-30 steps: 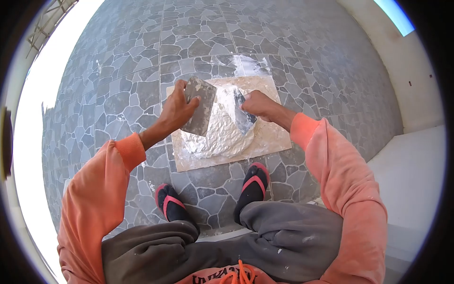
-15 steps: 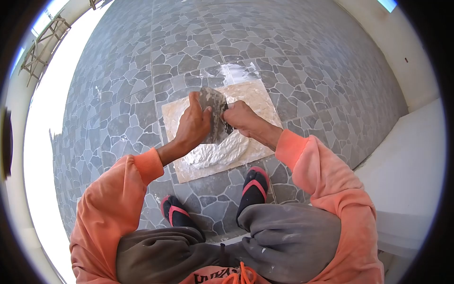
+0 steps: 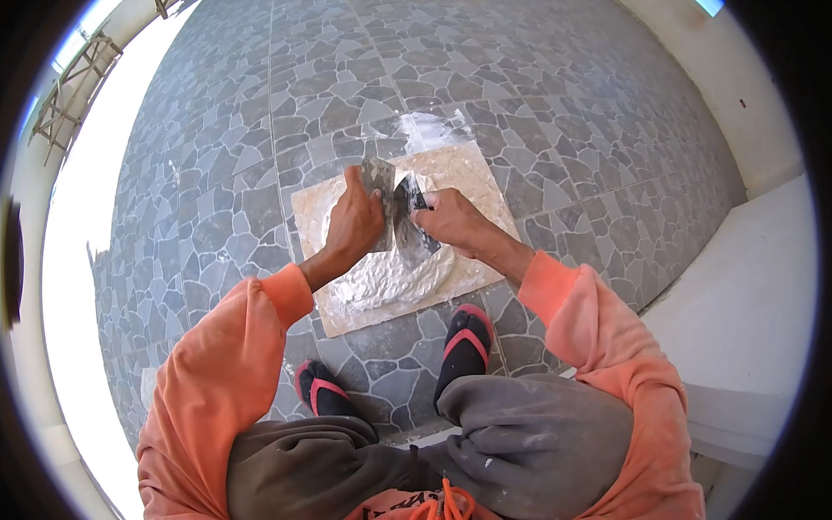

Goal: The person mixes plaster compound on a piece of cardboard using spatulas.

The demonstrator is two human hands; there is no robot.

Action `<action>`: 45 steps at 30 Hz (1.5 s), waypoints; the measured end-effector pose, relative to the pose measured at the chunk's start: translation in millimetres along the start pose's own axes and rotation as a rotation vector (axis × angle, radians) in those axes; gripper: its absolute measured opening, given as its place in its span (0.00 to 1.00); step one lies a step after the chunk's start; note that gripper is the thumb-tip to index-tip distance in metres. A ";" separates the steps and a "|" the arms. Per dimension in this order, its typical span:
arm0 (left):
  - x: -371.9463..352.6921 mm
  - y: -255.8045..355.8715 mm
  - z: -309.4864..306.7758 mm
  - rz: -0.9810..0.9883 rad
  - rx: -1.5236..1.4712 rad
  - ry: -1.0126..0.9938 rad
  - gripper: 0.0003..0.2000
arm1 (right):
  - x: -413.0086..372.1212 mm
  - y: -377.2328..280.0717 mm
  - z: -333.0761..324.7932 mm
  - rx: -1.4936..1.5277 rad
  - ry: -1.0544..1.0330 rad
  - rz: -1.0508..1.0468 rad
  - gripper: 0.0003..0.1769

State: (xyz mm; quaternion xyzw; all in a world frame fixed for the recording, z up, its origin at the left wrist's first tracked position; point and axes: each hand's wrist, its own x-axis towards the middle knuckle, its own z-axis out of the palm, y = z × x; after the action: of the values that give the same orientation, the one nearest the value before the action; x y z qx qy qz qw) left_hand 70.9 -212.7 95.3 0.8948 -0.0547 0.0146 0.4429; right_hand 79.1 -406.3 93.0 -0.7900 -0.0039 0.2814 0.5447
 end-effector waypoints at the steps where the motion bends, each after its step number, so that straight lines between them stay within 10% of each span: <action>1: -0.6 -3.2 -0.6 -0.002 0.005 0.010 0.22 | 0.3 1.0 -1.5 0.000 -0.010 -0.006 0.11; 9: -1.5 -35.4 -10.4 0.095 0.074 0.090 0.20 | -20.0 -17.8 -31.6 0.205 -0.051 -0.053 0.13; 17: -29.2 -49.1 -47.7 0.225 0.244 -0.120 0.13 | -42.5 -62.7 -53.1 -0.641 0.184 -0.237 0.12; 32: -53.9 -73.2 -81.6 0.511 0.261 -0.144 0.10 | -51.5 -40.3 -9.4 -0.789 -0.120 -0.848 0.15; 45: -65.1 -70.2 -84.5 0.481 0.204 -0.143 0.09 | -39.5 -16.9 15.0 -0.861 -0.160 -0.971 0.15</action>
State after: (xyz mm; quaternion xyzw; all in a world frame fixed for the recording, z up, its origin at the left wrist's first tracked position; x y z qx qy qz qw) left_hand 15.9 -97.8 86.2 0.8949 -0.2950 0.0617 0.3291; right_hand 44.2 -399.0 121.2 -0.8224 -0.5132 0.0346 0.2430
